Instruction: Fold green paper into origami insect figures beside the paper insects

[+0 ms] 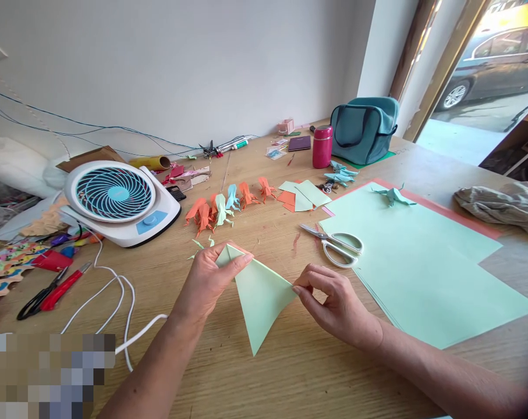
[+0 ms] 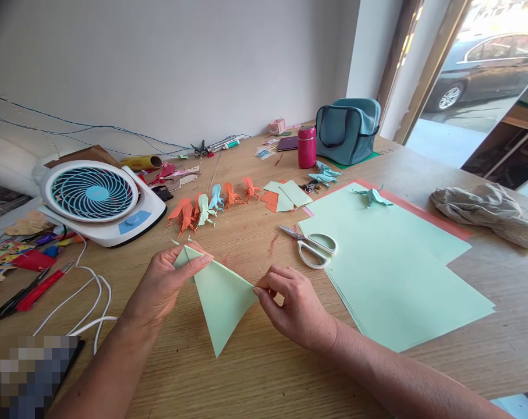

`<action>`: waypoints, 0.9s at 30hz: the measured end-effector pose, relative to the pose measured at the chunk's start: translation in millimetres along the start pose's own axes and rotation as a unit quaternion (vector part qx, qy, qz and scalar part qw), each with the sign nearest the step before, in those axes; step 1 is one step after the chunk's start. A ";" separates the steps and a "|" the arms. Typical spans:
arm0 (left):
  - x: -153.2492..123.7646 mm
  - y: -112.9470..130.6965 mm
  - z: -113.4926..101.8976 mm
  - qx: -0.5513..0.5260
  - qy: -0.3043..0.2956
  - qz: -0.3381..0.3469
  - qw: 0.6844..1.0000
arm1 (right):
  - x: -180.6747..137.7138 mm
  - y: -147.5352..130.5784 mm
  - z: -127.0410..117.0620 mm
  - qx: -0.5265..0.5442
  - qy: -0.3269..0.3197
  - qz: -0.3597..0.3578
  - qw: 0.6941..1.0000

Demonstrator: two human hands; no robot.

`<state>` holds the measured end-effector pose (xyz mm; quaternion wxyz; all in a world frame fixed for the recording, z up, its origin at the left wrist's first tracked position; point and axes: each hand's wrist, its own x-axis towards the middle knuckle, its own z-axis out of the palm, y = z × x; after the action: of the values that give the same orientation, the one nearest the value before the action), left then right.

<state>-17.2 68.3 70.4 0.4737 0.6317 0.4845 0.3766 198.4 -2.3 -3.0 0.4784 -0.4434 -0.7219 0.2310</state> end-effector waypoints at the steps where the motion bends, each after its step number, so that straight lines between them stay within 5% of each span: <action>1: 0.9 0.0 -1.1 -0.005 0.002 -0.004 1.000 | -0.3 1.7 -0.2 -0.004 0.000 0.005 1.000; 9: -2.0 -2.9 12.4 0.001 -0.064 -0.040 0.997 | 2.6 5.0 1.9 0.002 0.032 0.004 0.999; 16: -0.1 -14.5 17.2 0.019 -0.214 -0.105 0.971 | 0.5 0.2 6.7 0.067 -0.057 0.109 0.990; 19: 6.1 -25.9 14.5 0.112 -0.183 -0.070 0.974 | -1.9 6.5 8.2 -0.004 -0.077 0.091 0.993; 22: 10.1 -39.5 19.2 0.193 -0.124 -0.015 0.973 | -4.8 12.3 9.7 -0.122 -0.085 -0.022 0.989; 27: 12.8 -62.8 33.9 0.341 -0.080 0.077 0.933 | -10.8 16.3 14.6 -0.211 -0.186 -0.124 0.952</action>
<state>1.6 77.9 1.1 0.2363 0.8185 0.4946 0.1721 193.7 -2.1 -26.9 0.2563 -0.3905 -0.8796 0.0903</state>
